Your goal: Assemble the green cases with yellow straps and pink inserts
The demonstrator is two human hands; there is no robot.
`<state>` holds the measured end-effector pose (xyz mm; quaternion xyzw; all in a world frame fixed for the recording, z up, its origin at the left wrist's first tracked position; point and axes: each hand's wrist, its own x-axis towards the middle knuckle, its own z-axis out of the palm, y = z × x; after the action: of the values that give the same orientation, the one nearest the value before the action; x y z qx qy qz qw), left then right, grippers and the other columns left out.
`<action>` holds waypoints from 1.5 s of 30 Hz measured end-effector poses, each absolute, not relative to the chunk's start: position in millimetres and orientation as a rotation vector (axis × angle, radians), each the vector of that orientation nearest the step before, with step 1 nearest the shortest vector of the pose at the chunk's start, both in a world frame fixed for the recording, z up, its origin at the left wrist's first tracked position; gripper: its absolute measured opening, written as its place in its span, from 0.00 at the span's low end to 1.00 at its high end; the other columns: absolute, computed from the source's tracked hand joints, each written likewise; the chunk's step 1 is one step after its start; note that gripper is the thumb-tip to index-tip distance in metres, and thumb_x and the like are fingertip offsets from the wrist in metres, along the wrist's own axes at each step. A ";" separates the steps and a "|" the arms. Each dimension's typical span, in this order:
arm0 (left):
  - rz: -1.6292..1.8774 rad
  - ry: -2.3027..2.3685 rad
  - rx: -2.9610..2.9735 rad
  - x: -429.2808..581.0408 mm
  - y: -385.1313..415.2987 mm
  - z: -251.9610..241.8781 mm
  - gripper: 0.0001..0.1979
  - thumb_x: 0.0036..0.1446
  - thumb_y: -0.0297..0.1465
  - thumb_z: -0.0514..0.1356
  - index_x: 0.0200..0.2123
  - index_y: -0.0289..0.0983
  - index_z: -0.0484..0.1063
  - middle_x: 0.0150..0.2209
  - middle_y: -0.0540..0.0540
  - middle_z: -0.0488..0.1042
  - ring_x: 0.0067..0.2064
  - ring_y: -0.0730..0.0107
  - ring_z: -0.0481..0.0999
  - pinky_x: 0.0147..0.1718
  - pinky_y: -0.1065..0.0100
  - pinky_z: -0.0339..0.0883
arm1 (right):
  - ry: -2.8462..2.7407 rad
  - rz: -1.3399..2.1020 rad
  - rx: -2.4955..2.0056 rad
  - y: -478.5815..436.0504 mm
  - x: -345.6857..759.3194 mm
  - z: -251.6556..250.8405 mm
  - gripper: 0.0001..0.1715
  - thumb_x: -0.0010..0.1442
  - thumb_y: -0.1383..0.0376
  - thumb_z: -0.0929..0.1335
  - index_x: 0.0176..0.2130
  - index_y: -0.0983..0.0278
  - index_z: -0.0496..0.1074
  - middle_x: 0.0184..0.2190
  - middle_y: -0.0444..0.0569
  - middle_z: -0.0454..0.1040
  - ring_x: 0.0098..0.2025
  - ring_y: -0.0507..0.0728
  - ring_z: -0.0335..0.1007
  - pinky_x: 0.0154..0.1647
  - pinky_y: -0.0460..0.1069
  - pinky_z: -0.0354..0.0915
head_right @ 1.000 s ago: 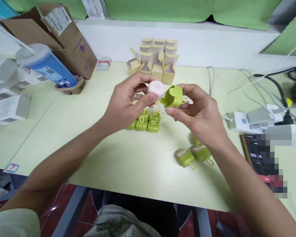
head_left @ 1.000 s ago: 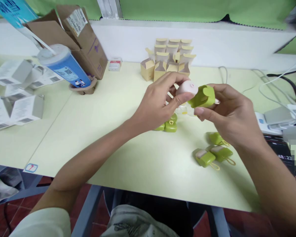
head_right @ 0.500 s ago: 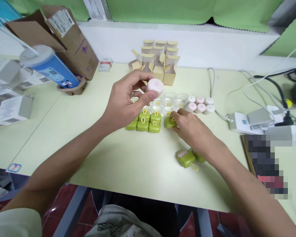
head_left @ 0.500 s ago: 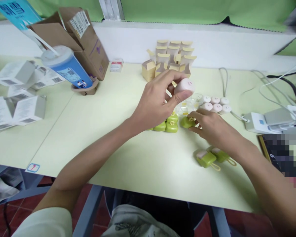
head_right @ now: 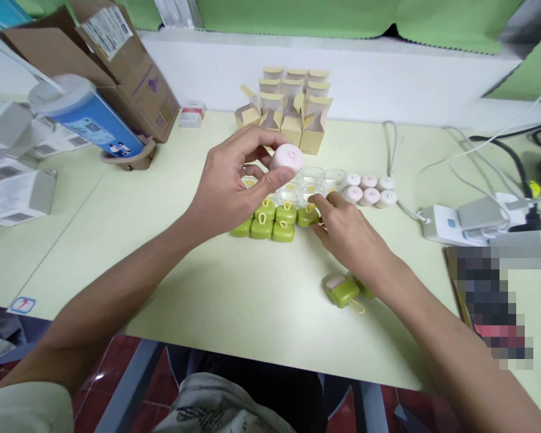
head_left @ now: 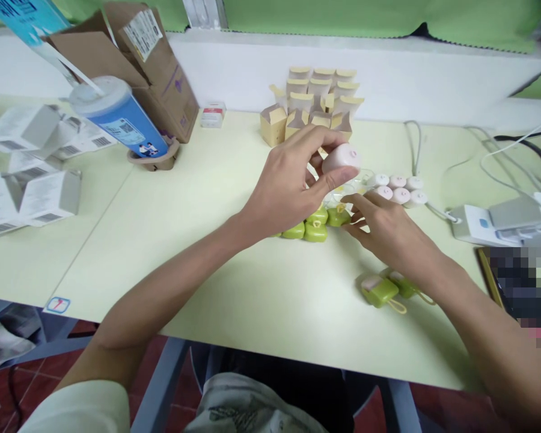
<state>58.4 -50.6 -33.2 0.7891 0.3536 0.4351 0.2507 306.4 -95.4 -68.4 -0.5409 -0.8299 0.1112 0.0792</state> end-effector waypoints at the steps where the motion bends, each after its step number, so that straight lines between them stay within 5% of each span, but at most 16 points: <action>1: 1.184 0.953 2.140 58.6 -50.9 -33.2 0.19 0.76 0.52 0.62 0.54 0.44 0.76 0.56 0.42 0.83 0.51 0.61 0.84 0.46 0.59 0.84 | -2.453 0.346 -1.654 -96.0 303.8 -67.6 0.28 0.74 0.61 0.64 0.69 0.60 0.72 0.53 0.63 0.80 0.45 0.69 0.83 0.49 0.63 0.80; 7: 1.213 0.896 2.120 59.4 -50.7 -34.4 0.19 0.76 0.51 0.62 0.52 0.43 0.76 0.53 0.42 0.83 0.49 0.64 0.84 0.45 0.63 0.84 | -2.365 0.441 -1.726 -96.9 295.4 -57.1 0.27 0.72 0.60 0.65 0.65 0.61 0.76 0.53 0.64 0.82 0.43 0.71 0.85 0.47 0.66 0.80; 11: 1.154 0.976 2.213 60.4 -50.8 -36.6 0.17 0.79 0.50 0.59 0.55 0.44 0.74 0.57 0.42 0.81 0.55 0.62 0.84 0.46 0.61 0.84 | -2.070 0.388 -1.746 -97.5 309.6 -35.7 0.21 0.73 0.53 0.69 0.58 0.61 0.79 0.43 0.59 0.85 0.38 0.69 0.85 0.47 0.66 0.81; 14: 1.187 0.910 2.300 64.9 -54.4 -43.4 0.16 0.77 0.48 0.62 0.52 0.42 0.75 0.53 0.41 0.82 0.52 0.61 0.83 0.46 0.61 0.83 | -1.739 0.674 -1.535 -101.9 310.9 -22.9 0.22 0.73 0.44 0.73 0.54 0.57 0.80 0.43 0.55 0.86 0.39 0.66 0.86 0.44 0.62 0.83; 18: 1.261 0.831 2.435 74.7 -63.7 -57.6 0.16 0.79 0.47 0.61 0.50 0.41 0.74 0.49 0.42 0.80 0.48 0.61 0.83 0.42 0.60 0.82 | -1.628 0.995 -1.287 -109.8 290.5 -23.9 0.26 0.63 0.44 0.82 0.51 0.55 0.81 0.49 0.50 0.86 0.43 0.63 0.86 0.44 0.59 0.86; 23: 1.201 0.829 2.499 74.0 -66.9 -55.8 0.15 0.81 0.46 0.58 0.59 0.43 0.73 0.56 0.40 0.79 0.51 0.59 0.84 0.46 0.58 0.85 | -1.666 0.815 -1.352 -103.1 311.8 -19.6 0.23 0.60 0.52 0.84 0.50 0.58 0.85 0.47 0.50 0.88 0.44 0.61 0.86 0.49 0.56 0.82; 28: 1.262 0.861 2.463 62.7 -57.2 -44.7 0.14 0.76 0.33 0.62 0.61 0.42 0.72 0.57 0.41 0.79 0.52 0.62 0.83 0.46 0.61 0.85 | -1.896 0.428 -2.151 -80.9 373.2 -12.2 0.14 0.60 0.66 0.80 0.48 0.57 0.87 0.34 0.47 0.86 0.39 0.63 0.85 0.48 0.58 0.73; 34: 1.230 0.930 2.467 58.2 -53.9 -44.4 0.18 0.73 0.28 0.60 0.63 0.43 0.71 0.59 0.41 0.79 0.55 0.59 0.83 0.48 0.58 0.85 | -2.042 0.328 -2.279 -62.8 371.7 -40.9 0.10 0.62 0.65 0.77 0.45 0.59 0.81 0.43 0.53 0.87 0.43 0.67 0.82 0.46 0.58 0.72; 45: 1.209 0.929 2.500 59.0 -54.3 -46.3 0.18 0.75 0.28 0.58 0.65 0.43 0.71 0.60 0.40 0.78 0.55 0.59 0.84 0.49 0.57 0.85 | -2.126 0.326 -2.226 -60.7 363.6 -63.0 0.11 0.63 0.61 0.73 0.46 0.57 0.74 0.44 0.54 0.85 0.44 0.67 0.81 0.42 0.56 0.68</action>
<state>59.0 -54.3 -46.3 0.8489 0.3153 0.4105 0.1065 363.6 -60.7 -63.0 -0.7189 -0.6867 0.1053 0.0233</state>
